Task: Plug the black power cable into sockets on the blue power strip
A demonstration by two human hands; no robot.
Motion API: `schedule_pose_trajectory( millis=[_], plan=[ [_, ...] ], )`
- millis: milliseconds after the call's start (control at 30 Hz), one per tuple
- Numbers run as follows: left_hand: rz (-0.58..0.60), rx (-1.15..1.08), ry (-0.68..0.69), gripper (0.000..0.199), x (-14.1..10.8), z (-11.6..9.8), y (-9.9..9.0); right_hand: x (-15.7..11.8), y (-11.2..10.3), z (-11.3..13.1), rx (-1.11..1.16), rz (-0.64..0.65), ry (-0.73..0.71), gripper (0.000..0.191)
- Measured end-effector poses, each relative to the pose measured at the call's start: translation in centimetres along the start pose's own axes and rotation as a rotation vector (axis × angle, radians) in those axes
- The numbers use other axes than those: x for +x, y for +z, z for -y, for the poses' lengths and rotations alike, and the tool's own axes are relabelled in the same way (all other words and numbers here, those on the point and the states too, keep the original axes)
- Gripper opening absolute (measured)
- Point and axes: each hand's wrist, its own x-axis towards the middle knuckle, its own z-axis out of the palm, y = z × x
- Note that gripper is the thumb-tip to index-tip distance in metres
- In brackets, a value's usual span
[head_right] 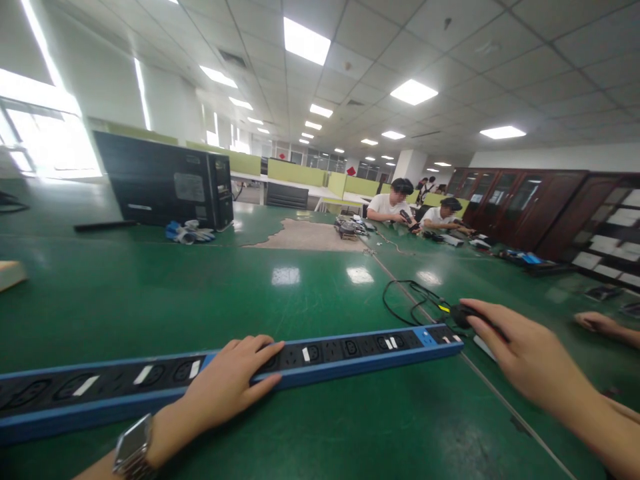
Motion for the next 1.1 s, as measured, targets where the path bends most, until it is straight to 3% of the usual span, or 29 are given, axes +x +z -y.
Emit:
schedule_pose_trajectory(
  millis=[133,200,300,533,867,1100],
  plan=[
    [-0.001,0.003,0.006,0.046,0.1,0.0,0.0,1.6,7.8,-0.7,0.002,0.342,0.124,0.041],
    [0.0,0.003,0.008,0.046,0.1,0.0,0.0,1.7,10.8,-1.1,-0.013,0.402,0.127,0.038],
    [0.004,0.003,0.005,0.046,0.1,-0.1,0.1,1.8,13.3,-1.8,-0.026,0.449,0.12,0.033],
    [0.013,-0.003,-0.009,0.046,0.0,-0.1,-0.1,2.6,13.8,-2.9,-0.137,0.483,0.167,0.03],
    [0.007,-0.021,-0.028,0.045,-0.3,-0.2,0.0,2.7,13.8,-1.4,-0.239,0.488,0.2,0.031],
    [0.017,-0.019,-0.044,0.05,-0.2,-0.1,0.2,2.7,13.8,-2.4,-0.209,0.502,0.177,0.032]
  ],
)
